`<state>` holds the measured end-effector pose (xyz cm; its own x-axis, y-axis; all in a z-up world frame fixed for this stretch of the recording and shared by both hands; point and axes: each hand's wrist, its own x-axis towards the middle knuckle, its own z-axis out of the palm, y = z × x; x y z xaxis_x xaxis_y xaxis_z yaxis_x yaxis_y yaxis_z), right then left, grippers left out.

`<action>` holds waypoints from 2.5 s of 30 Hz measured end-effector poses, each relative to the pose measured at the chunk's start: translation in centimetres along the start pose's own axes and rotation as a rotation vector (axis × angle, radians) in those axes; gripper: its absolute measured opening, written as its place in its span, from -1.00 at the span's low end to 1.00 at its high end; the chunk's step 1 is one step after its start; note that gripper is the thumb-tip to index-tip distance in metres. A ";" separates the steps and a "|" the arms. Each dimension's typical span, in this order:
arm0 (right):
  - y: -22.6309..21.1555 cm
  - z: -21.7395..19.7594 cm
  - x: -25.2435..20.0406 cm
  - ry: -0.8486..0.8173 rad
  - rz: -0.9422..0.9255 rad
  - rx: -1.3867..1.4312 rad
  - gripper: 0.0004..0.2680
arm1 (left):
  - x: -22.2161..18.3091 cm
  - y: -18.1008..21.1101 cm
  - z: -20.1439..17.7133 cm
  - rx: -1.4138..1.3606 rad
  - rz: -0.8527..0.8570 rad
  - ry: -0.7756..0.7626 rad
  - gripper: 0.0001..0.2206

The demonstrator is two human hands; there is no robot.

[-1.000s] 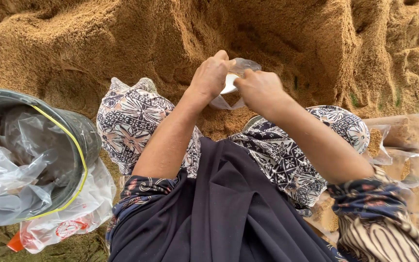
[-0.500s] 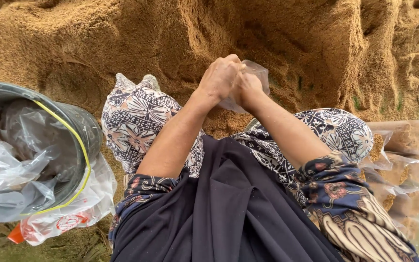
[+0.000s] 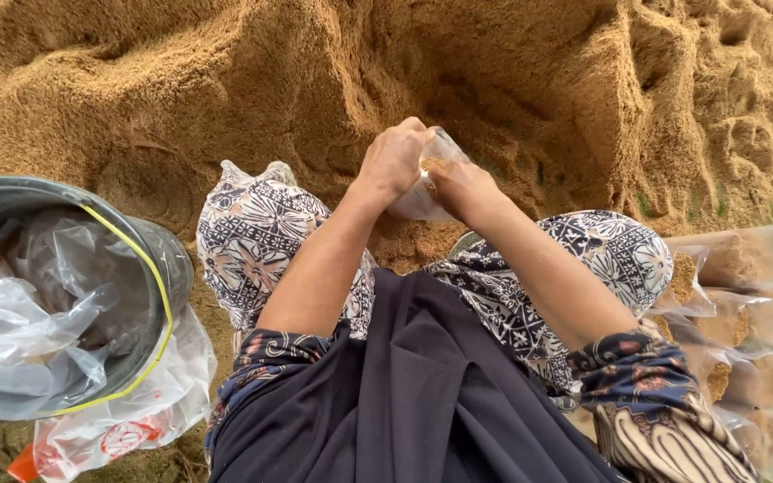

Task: Scooping granular material from a large pile into small plastic bags using a spoon.

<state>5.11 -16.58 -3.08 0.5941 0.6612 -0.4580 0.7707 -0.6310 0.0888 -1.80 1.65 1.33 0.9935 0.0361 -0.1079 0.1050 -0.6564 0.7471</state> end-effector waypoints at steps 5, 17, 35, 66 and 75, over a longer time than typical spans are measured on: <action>2.1 2.6 1.8 0.051 0.102 -0.014 -0.83 | 2.7 -1.1 2.6 0.082 0.076 0.032 -0.72; 1.3 15.1 8.8 0.522 -0.002 -0.214 -0.88 | -0.7 1.0 -0.5 0.041 0.125 0.046 -0.70; 6.4 -11.6 -11.8 0.562 -0.020 -0.051 -0.81 | 1.6 -1.7 0.7 0.173 0.096 0.074 -0.65; 4.4 -10.4 -7.8 0.294 -0.008 0.561 -0.75 | -1.3 2.5 -2.2 -0.252 -0.480 0.007 -0.67; 4.3 -10.9 -9.1 0.238 -0.016 0.512 -0.76 | 1.6 -1.5 1.3 0.155 -0.020 0.035 -0.77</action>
<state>5.56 -20.87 11.11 0.6647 0.7079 -0.2389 0.6050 -0.6976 -0.3838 -0.40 1.70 -0.79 0.9924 0.0748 -0.0972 0.1197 -0.7635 0.6346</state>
